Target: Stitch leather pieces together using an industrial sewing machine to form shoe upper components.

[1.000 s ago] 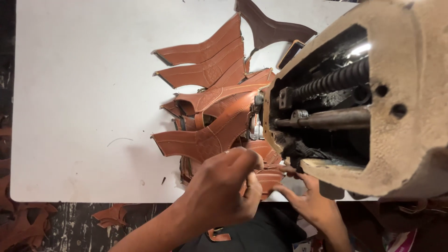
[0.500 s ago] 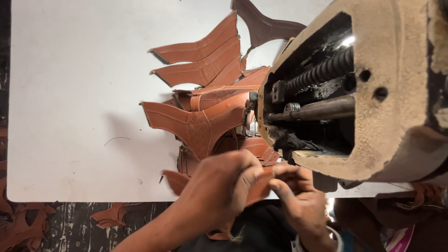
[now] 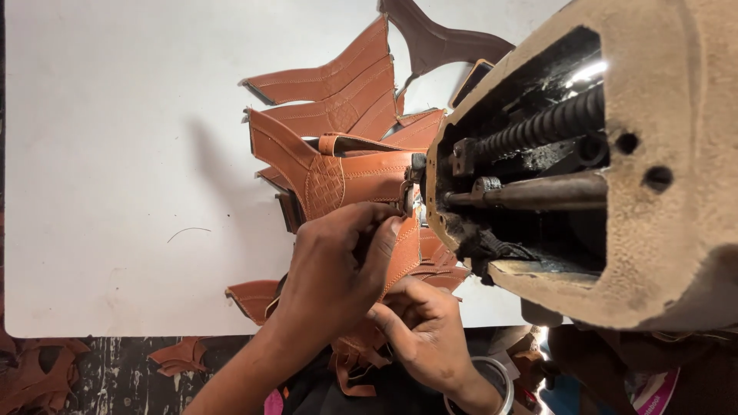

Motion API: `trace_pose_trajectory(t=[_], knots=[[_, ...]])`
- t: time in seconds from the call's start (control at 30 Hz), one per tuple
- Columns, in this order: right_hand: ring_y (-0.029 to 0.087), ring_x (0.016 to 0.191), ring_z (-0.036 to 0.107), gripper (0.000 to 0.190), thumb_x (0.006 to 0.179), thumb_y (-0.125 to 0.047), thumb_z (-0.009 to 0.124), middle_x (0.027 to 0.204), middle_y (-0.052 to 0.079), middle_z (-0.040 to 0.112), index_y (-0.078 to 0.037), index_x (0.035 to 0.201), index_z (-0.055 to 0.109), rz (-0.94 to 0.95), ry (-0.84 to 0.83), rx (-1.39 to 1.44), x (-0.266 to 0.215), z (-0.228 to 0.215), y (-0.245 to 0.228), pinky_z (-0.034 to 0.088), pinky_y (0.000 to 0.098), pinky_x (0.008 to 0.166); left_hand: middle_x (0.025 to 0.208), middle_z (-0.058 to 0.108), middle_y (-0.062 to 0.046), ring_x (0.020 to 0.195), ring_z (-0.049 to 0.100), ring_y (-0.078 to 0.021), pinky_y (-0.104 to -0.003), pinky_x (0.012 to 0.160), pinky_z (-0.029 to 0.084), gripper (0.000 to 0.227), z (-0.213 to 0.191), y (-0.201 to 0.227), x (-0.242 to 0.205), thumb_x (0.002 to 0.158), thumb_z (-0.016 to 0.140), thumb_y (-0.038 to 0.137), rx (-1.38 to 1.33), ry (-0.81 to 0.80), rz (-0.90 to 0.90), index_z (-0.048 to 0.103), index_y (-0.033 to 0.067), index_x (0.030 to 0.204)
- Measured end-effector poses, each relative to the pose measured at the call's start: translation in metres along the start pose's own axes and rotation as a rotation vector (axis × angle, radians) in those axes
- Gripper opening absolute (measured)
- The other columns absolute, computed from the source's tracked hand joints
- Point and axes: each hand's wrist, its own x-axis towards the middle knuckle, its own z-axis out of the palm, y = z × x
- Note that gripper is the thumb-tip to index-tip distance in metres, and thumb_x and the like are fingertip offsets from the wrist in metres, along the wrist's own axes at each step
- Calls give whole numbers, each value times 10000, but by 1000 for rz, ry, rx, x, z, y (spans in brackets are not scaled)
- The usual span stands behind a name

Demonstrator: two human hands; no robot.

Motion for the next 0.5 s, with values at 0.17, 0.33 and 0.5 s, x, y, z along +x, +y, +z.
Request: trace_pose_trajectory(t=[0.17,0.33,0.5], knots=[[93,623,725,67,908,-7,720,704,72,761,42,879,686,20,24,38,7,15,-8,578,234,548,822,746,-136,629,740,-206,-314,560,552,141,-5,-7,3,929,685,115,7,11,-45,727,-13,968],[91,583,696,77,927,15,703,672,73,730,47,862,680,-26,26,-40,15,16,-1,545,231,512,868,729,-142,707,731,-243,-336,620,551,114,-1,-19,8,964,668,86,9,62,103,720,-11,993],[69,616,709,62,954,11,657,710,50,746,49,911,681,-123,44,-49,34,24,-10,570,225,546,831,699,-121,729,712,-260,-367,673,550,106,-8,-22,24,996,628,77,-10,59,176,660,0,930]])
